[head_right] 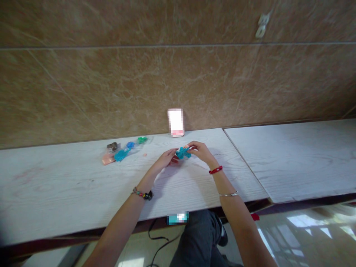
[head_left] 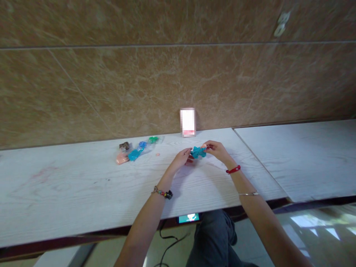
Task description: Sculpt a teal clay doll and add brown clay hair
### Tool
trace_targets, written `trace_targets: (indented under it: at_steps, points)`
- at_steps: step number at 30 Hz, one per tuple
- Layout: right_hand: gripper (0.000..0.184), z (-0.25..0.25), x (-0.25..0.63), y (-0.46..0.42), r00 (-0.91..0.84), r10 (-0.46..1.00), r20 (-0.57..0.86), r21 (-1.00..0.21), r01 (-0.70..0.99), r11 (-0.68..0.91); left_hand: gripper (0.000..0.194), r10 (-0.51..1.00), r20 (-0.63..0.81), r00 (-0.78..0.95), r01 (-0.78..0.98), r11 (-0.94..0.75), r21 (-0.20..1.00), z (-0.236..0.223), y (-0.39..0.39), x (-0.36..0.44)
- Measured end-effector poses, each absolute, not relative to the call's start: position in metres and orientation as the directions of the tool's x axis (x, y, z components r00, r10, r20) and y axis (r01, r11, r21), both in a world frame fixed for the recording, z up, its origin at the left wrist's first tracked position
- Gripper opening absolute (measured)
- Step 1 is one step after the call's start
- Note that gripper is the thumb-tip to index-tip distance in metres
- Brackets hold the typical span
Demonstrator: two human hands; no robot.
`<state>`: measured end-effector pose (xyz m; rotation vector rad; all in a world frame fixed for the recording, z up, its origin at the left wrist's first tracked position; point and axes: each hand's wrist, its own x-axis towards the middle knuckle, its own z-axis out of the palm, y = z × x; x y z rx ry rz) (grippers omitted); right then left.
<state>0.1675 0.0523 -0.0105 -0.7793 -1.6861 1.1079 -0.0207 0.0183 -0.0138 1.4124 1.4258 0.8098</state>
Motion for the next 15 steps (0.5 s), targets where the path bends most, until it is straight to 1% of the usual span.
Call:
trace_targets:
  at_steps: [1, 3, 6, 9, 13, 15]
  points:
    - [0.019, -0.008, 0.168, 0.054, -0.362, 0.861, 0.357, -0.922, 0.012, 0.387, 0.040, 0.976, -0.179, 0.121, 0.278, 0.140, 0.950, -0.012, 0.020, -0.019]
    - [0.020, -0.003, 0.168, 0.060, -0.359, 0.862, 0.359, -0.919, 0.025, 0.393, 0.039, 0.978, -0.151, 0.143, 0.171, 0.126, 0.977, -0.010, 0.027, -0.020]
    - [0.023, 0.002, 0.163, 0.078, -0.335, 0.868, 0.366, -0.913, 0.049, 0.404, 0.039, 0.982, -0.093, 0.164, 0.141, 0.070, 0.988, -0.006, 0.046, -0.029]
    - [0.025, 0.005, 0.150, 0.104, -0.339, 0.869, 0.360, -0.910, 0.077, 0.407, 0.040, 0.977, -0.050, 0.206, 0.182, 0.012, 0.983, -0.002, 0.071, -0.043]
    - [0.019, -0.001, 0.123, 0.136, -0.326, 0.886, 0.329, -0.910, 0.141, 0.389, 0.042, 0.990, -0.008, 0.141, 0.371, -0.045, 0.928, -0.002, 0.100, -0.059]
    - [0.018, -0.007, 0.110, 0.146, -0.310, 0.893, 0.327, -0.909, 0.155, 0.387, 0.040, 0.994, 0.047, 0.103, 0.445, -0.088, 0.891, -0.007, 0.110, -0.065]
